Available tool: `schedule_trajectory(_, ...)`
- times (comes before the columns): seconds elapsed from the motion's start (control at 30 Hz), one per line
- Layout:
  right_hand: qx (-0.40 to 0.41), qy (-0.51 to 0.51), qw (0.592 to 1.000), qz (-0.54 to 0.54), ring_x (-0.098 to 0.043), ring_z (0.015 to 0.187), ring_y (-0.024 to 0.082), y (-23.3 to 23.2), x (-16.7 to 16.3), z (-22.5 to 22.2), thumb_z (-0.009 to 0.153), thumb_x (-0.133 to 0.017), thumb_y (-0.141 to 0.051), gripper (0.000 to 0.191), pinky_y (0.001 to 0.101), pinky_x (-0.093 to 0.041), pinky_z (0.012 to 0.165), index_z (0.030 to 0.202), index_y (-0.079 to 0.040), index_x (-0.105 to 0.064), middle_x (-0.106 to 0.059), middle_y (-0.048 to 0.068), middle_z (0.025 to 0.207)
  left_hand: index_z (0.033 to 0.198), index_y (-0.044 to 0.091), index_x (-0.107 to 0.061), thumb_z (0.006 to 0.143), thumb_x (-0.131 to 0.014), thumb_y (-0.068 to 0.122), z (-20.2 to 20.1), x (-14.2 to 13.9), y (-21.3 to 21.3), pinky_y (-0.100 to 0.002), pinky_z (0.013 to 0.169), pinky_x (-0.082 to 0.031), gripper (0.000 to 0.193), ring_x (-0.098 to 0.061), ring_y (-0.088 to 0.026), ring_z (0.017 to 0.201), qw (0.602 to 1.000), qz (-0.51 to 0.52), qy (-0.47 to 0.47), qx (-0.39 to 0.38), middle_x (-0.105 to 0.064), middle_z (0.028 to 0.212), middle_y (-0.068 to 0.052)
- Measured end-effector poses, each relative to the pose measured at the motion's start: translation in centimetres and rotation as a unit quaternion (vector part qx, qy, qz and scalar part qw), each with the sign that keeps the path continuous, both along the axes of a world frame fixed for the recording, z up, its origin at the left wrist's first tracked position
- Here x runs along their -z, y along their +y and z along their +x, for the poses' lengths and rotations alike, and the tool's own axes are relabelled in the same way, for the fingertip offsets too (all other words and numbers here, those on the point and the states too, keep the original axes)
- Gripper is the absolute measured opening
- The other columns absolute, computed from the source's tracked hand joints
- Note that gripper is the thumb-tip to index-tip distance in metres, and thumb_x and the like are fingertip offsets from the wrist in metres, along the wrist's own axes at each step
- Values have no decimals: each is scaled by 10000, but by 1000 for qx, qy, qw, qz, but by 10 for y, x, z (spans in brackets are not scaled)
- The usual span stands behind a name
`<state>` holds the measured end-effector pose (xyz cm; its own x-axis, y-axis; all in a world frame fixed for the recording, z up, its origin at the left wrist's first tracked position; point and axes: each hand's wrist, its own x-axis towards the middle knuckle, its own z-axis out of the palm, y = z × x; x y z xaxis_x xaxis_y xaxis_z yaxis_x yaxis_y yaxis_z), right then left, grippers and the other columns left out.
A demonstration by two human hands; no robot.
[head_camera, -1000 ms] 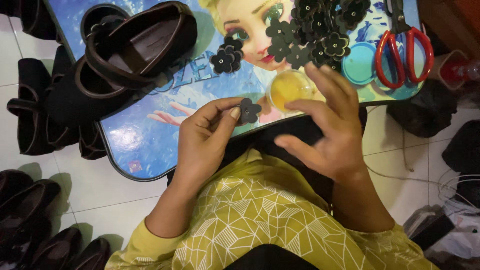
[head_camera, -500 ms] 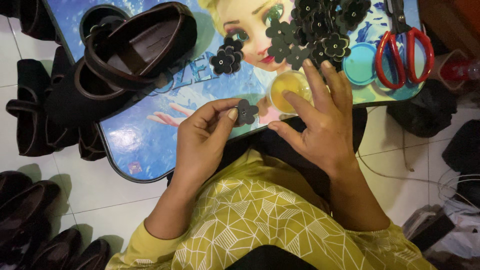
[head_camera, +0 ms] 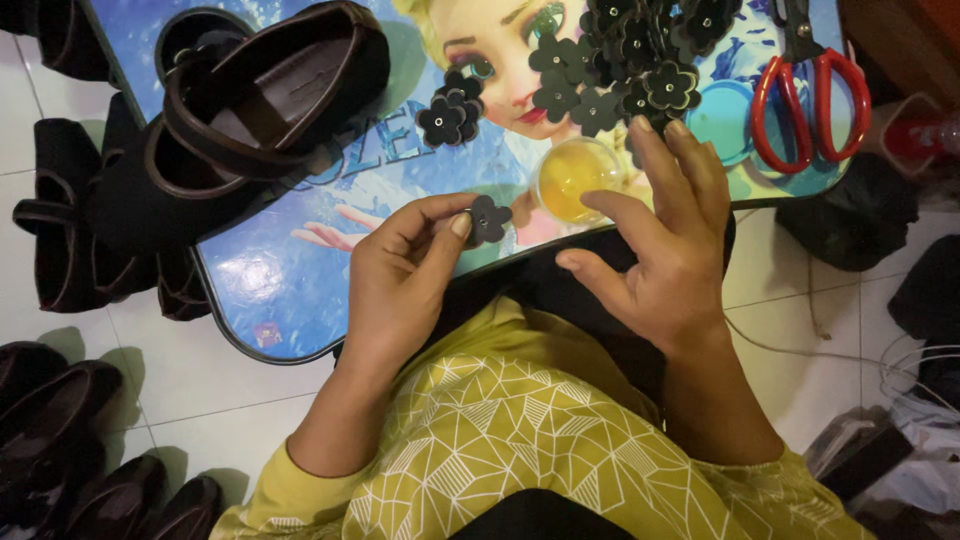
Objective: The person sits on the floor and glues black flower-shaped decorations onto the straps of brown Mary Jane shoes, pressing each flower to secure it, then sets the finished shoe aside and picks up the next shoe to decorate.
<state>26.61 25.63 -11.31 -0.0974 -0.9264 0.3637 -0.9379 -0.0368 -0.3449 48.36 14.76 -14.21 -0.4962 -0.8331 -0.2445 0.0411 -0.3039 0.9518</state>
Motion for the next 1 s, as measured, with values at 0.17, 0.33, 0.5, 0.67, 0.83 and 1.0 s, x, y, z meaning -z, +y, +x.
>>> schedule_trajectory(0.17,2,-11,1000,1,-397,1502,448,5,-4,1,883,-856,-466,460,552,-286,1277,1014,-48,-716,-502,219,1572,1239,-29,-696,1038,-626,91,-1,-1,-2,-229,890,-553,244,-680,-66,961,1000,0,6,7,-755,1085,-38)
schedule_trajectory(0.33,6,-2,1000,-1,-406,1484,449,4,-1,4,873,-865,-476,470,559,-294,1261,973,-45,-707,-505,221,1561,1237,-28,-693,1037,-622,90,-3,-2,0,-232,906,-561,242,-681,-64,977,1000,1,3,9,-748,1096,-37)
schedule_trajectory(0.5,-2,-2,1000,9,-399,1480,446,7,-4,5,872,-860,-481,470,553,-294,1262,962,-45,-707,-508,232,1563,1242,-30,-694,1040,-623,84,-3,-3,1,-235,908,-553,243,-681,-69,984,1000,-11,-1,10,-752,1105,-50)
schedule_trajectory(0.67,-49,-109,993,12,-431,1480,406,15,-25,8,788,-815,-447,399,513,-306,1248,921,-82,-721,-551,183,1516,1243,-31,-692,1044,-615,85,-3,-8,1,-234,917,-560,242,-696,-73,992,1000,-1,20,16,-760,1106,-54)
schedule_trajectory(0.83,-42,-256,965,-23,-496,1455,360,17,-42,26,865,-749,-216,251,457,-366,1265,1090,-107,-741,-555,165,1502,1290,-2,-699,1042,-596,96,-2,-23,6,-204,866,-541,286,-666,-33,961,999,-1,-7,34,-764,1089,-25)
schedule_trajectory(1.0,-40,-137,989,-25,-500,1451,355,4,-31,44,924,-716,52,291,412,-401,1204,1171,-93,-768,-559,186,1517,1330,23,-700,1046,-596,88,0,-37,14,-186,845,-526,309,-603,2,923,998,-26,-10,54,-741,1065,21)
